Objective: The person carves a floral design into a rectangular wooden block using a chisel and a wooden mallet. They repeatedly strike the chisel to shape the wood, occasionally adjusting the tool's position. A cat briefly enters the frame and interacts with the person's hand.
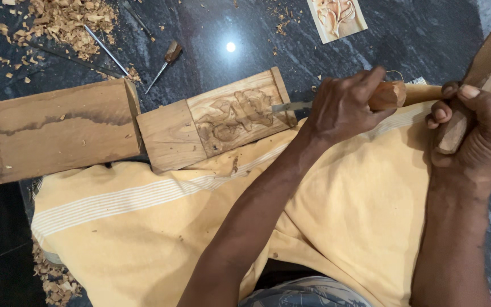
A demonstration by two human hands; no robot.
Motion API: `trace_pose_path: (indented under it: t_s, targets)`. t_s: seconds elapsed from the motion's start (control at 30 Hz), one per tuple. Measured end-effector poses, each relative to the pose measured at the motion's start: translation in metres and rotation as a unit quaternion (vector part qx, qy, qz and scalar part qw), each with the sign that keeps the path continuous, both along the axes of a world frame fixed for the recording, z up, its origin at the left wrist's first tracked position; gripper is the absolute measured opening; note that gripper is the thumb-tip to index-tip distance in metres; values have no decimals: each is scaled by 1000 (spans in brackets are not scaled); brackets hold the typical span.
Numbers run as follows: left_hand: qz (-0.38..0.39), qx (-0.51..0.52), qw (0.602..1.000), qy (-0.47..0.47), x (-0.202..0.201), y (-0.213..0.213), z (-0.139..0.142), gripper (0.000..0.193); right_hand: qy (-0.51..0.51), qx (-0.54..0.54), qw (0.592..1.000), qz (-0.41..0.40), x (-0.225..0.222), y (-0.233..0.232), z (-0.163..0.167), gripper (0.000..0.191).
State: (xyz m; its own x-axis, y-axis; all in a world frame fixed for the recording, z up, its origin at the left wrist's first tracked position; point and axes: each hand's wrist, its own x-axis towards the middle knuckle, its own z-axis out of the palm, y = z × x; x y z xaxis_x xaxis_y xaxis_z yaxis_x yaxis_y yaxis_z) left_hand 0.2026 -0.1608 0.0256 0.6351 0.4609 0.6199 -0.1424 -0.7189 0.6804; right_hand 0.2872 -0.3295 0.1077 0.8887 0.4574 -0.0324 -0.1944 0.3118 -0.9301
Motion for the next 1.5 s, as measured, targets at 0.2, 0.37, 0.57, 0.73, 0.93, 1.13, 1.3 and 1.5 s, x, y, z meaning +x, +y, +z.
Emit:
trace_pose_path:
  t_s: [0.2,0.37,0.57,0.73,0.93,1.13,1.3,1.5]
  targets:
    - [-2,-65,997,34,-10,7,3,34,-117,-84,988,-46,-17,9,4,49]
    - [38,-119,989,-83,-7,46,8,44,-187,-97,977,-11,-37,14,14,47]
    - [96,-196,971,-99,-14,75,17,31,-215,-120,969,19,-38,22,24,35]
    - [39,-89,990,-101,-25,28,20,39,-229,-119,966,4,-37,24,21,41]
    - [12,-41,998,-40,-34,12,25,40,-315,-157,931,-95,-49,16,24,56]
    - [36,-94,993,-63,-15,24,23,35,-387,-217,895,-34,-62,-21,30,38]
    - [49,-74,995,-41,-8,17,13,39,-479,-299,825,0,-53,-16,33,58]
    - [50,-59,994,-76,-4,16,12,57,-476,-319,819,34,-60,-6,35,82]
